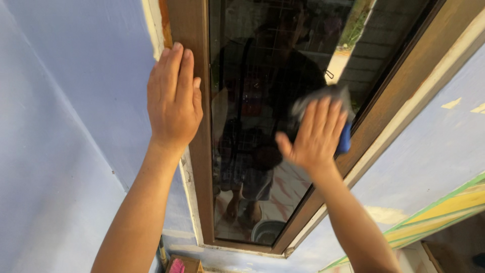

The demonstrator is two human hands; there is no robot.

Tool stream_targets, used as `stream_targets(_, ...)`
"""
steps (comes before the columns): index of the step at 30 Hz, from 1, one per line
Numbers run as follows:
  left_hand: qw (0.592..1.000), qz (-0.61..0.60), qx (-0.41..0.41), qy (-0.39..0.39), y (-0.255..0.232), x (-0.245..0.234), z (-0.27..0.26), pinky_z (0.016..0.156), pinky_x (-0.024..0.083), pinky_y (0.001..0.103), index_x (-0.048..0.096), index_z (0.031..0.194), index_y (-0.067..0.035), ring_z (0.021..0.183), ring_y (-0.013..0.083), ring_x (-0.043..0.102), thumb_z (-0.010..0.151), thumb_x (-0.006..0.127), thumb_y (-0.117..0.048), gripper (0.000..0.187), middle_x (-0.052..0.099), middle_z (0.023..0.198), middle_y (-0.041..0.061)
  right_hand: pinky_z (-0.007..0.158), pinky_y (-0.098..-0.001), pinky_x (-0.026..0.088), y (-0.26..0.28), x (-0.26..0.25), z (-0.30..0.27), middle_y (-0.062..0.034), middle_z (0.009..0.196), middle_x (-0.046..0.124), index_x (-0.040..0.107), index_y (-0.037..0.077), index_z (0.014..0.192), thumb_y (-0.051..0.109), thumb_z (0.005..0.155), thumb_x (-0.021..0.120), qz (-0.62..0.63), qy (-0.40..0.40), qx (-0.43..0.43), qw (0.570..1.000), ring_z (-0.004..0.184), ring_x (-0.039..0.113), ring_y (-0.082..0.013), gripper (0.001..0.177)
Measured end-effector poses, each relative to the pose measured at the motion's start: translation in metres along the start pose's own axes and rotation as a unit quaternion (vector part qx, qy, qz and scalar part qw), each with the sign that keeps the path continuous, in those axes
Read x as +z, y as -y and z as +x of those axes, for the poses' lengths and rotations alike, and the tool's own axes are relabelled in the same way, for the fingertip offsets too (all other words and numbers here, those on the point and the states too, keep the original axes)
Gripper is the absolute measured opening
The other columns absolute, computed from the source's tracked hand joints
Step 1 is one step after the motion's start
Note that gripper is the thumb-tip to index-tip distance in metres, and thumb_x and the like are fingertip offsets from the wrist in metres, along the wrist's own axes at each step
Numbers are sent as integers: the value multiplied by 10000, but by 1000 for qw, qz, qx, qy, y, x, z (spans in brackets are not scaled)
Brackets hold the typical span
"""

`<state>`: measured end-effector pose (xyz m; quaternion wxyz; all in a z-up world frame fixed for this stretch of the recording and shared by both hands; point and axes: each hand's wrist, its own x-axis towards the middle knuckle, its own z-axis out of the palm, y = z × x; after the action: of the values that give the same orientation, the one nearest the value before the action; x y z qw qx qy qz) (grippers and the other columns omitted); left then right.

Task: The person wipes a glass pane in a door frame with a cloth, then washes and wrings out the cloth in a basin of water on the floor, and returns to wiping the door frame.

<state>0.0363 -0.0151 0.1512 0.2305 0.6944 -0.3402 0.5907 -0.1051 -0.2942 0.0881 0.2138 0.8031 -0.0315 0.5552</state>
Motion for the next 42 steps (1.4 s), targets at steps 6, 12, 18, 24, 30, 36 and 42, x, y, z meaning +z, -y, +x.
stream_targets(6,999,19,5,-44,2,14,4,1217,440,478,639,1445,-46,1436,295,518,1151,628,-225,345,582,1506,103,1248,-603,46,4,-15,146,-317,1634,190,256,-99,1571,834,950,156,-66,94,80,990,1515,98,-481,1125)
stream_targets(12,997,24,13,-71,5,15,6,1160,495,469,663,1405,-38,1365,303,591,1117,671,-165,315,642,1434,105,1302,-497,83,69,6,42,-159,1698,274,373,33,1625,799,1039,255,51,71,-257,962,1586,160,-339,972)
stream_targets(18,992,36,44,-111,6,11,16,1058,562,396,698,1309,-28,1229,291,662,1120,706,-170,237,682,1327,92,1249,-577,176,7,1,16,-267,1624,228,259,-55,1586,786,991,142,-35,289,-89,953,1506,192,-447,1037)
stream_targets(24,981,105,34,-159,4,24,28,837,535,332,608,1422,-98,938,199,632,1097,682,-290,385,643,1029,4,1275,-635,38,-48,-29,150,-387,1657,109,187,-145,1611,802,1038,228,4,-33,100,994,1561,75,-567,1108)
stream_targets(30,982,111,30,-147,8,27,27,818,502,315,517,1540,-167,891,167,571,1160,692,-247,426,550,945,-26,1204,-693,26,11,-36,214,-395,1637,134,219,-135,1595,852,942,216,41,175,-28,983,1494,71,-607,1183)
stream_targets(36,989,88,59,-99,14,8,40,739,471,329,650,1433,-107,820,169,537,1113,748,-211,351,569,904,-19,1321,-481,42,32,-19,84,-149,1717,185,302,48,1638,802,1037,191,27,84,-336,938,1599,106,-326,971)
stream_targets(42,993,31,55,-95,16,-11,83,979,477,428,609,1211,-121,1140,266,585,1124,722,-264,201,605,1232,71,1257,-557,77,-47,-24,127,-311,1635,187,216,-65,1582,781,968,221,-57,131,-36,989,1527,126,-464,1045)
